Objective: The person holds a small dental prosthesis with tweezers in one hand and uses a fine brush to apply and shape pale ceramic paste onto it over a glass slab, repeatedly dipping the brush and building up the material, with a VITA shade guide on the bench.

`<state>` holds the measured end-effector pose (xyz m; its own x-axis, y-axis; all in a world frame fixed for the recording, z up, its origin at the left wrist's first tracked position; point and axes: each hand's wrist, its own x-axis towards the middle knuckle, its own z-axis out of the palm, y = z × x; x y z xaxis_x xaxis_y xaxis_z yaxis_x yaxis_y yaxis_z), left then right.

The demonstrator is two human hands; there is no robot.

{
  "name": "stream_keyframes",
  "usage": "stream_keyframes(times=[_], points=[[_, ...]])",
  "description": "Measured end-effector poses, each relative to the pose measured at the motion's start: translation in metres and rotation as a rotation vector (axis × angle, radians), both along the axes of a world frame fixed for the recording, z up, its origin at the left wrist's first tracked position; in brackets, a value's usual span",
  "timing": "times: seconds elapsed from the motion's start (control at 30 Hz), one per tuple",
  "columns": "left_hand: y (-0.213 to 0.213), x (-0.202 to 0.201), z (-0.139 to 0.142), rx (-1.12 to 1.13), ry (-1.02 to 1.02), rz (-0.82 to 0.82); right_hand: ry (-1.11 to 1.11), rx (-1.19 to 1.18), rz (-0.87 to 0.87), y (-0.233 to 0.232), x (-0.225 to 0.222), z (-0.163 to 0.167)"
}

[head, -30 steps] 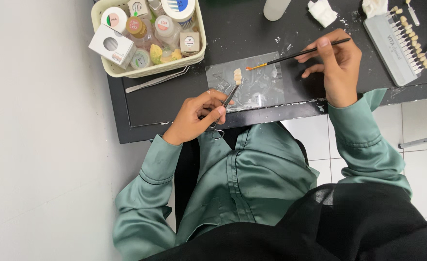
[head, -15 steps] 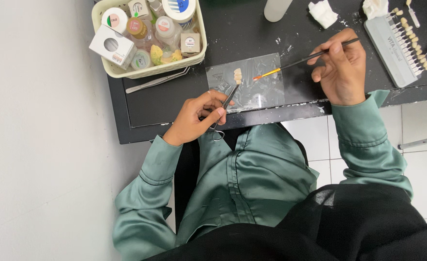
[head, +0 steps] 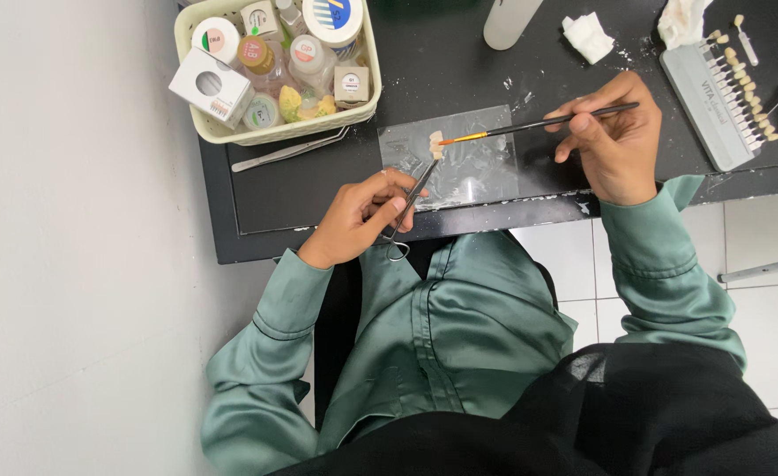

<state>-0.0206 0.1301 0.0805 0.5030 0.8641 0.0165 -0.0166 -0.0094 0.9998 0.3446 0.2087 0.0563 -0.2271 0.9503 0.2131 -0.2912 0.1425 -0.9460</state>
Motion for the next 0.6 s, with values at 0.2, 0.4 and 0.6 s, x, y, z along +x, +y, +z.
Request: stream_keyframes(times=[0.2,0.4,0.6], points=[[0.0003,-0.0018,-0.001,0.019,-0.012,-0.011,-0.019,0.01,0.01,-0.0012,-0.0013,0.0008],[-0.0005,-0.0016,-0.0009,0.023,-0.02,-0.011,-0.018,0.012,0.01,-0.0021,-0.0036,0.0019],[-0.0012,-0.0026,-0.0002,0.044,-0.005,-0.008,-0.035,0.022,0.011,-0.0035,-0.0032,0.0022]])
